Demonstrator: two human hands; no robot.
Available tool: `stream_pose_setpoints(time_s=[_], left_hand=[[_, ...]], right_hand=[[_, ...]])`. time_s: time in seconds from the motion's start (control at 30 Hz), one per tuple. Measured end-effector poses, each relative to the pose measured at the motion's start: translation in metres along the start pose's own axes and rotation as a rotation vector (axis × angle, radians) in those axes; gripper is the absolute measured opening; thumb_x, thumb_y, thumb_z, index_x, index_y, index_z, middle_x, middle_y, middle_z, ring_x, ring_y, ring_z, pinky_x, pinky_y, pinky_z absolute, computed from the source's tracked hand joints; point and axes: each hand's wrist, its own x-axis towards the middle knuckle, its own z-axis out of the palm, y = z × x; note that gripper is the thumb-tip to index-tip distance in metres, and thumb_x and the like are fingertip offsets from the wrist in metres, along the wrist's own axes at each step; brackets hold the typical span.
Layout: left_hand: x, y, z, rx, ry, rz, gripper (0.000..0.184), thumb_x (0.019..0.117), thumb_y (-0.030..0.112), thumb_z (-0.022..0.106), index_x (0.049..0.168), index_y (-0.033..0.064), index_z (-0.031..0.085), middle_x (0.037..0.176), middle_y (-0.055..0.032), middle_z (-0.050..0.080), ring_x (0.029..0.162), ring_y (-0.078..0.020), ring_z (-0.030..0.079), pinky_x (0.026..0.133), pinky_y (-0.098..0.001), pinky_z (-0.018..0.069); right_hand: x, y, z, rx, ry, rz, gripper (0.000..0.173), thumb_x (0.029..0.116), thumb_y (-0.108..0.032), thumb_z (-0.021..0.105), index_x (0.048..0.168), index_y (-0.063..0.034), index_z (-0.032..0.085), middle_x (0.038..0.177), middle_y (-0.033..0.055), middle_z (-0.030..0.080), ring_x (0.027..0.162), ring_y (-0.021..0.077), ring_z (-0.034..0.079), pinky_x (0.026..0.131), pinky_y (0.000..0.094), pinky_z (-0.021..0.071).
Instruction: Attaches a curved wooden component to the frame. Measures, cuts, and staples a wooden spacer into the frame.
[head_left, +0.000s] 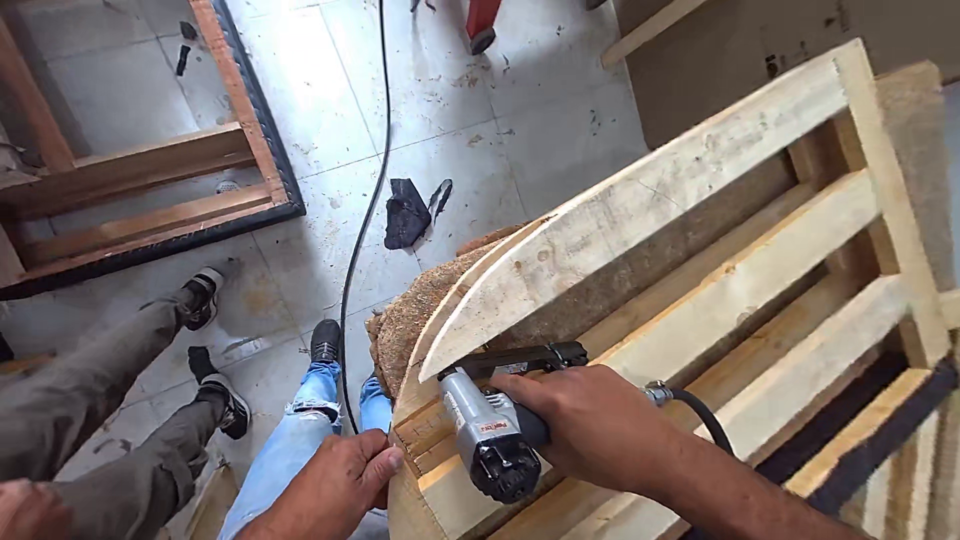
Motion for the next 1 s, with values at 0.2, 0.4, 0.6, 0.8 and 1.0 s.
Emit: stream_pose_setpoints(time_s=[0.2,0.4,0.6,0.8,1.0], left_hand=[[0.003,0.001,-0.011,0.0,-0.133,0.005,0.041,0.1071,0.045,0.048,0.099,0.0096,0.067,0.081,-0.0031,0.073,0.073,-0.0122,0.073,0.074,-0.0359,0.0618],[0.008,-0.006,-0.015,0.021,-0.195,0.086,0.044,0.1066,0.046,0.05,0.096,0.0066,0.065,0.077,-0.0075,0.069,0.072,-0.017,0.07,0.07,-0.04,0.058],[0.012,-0.016,-0.013,0.024,-0.176,0.196,0.046,0.1063,0.046,0.051,0.091,0.0044,0.064,0.071,-0.0097,0.064,0.066,-0.0202,0.065,0.062,-0.0408,0.053],[0.014,-0.017,-0.013,0.019,-0.188,0.2,0.046,0.1067,0.045,0.05,0.094,0.0033,0.065,0.073,-0.0113,0.064,0.068,-0.0226,0.067,0.063,-0.0426,0.054],[0.013,-0.014,-0.014,0.03,-0.204,0.181,0.045,0.107,0.044,0.05,0.094,0.0027,0.065,0.074,-0.0126,0.065,0.07,-0.0241,0.067,0.064,-0.0435,0.0536]], right_hand=[[-0.001,0.011,0.011,-0.069,0.222,-0.148,0.054,0.0791,-0.031,0.073,0.131,-0.0196,0.066,0.077,0.0068,0.07,0.062,0.0298,0.069,0.047,0.0513,0.0533],[-0.008,0.005,0.002,-0.056,0.105,-0.129,0.057,0.0828,-0.027,0.077,0.136,-0.0133,0.065,0.084,0.009,0.076,0.069,0.0266,0.074,0.058,0.0461,0.0598],[-0.003,0.005,0.001,-0.01,-0.001,-0.058,0.048,0.09,-0.026,0.071,0.135,-0.011,0.066,0.085,0.0112,0.077,0.073,0.0287,0.076,0.061,0.0497,0.0607],[0.005,0.001,-0.011,0.018,-0.105,0.013,0.048,0.0858,-0.027,0.074,0.132,-0.0141,0.068,0.082,0.0109,0.076,0.071,0.0311,0.075,0.058,0.0534,0.0587],[0.001,0.001,-0.005,-0.026,-0.078,0.003,0.046,0.0862,-0.026,0.073,0.129,-0.0113,0.069,0.079,0.0123,0.075,0.07,0.0326,0.075,0.058,0.0527,0.0586]])
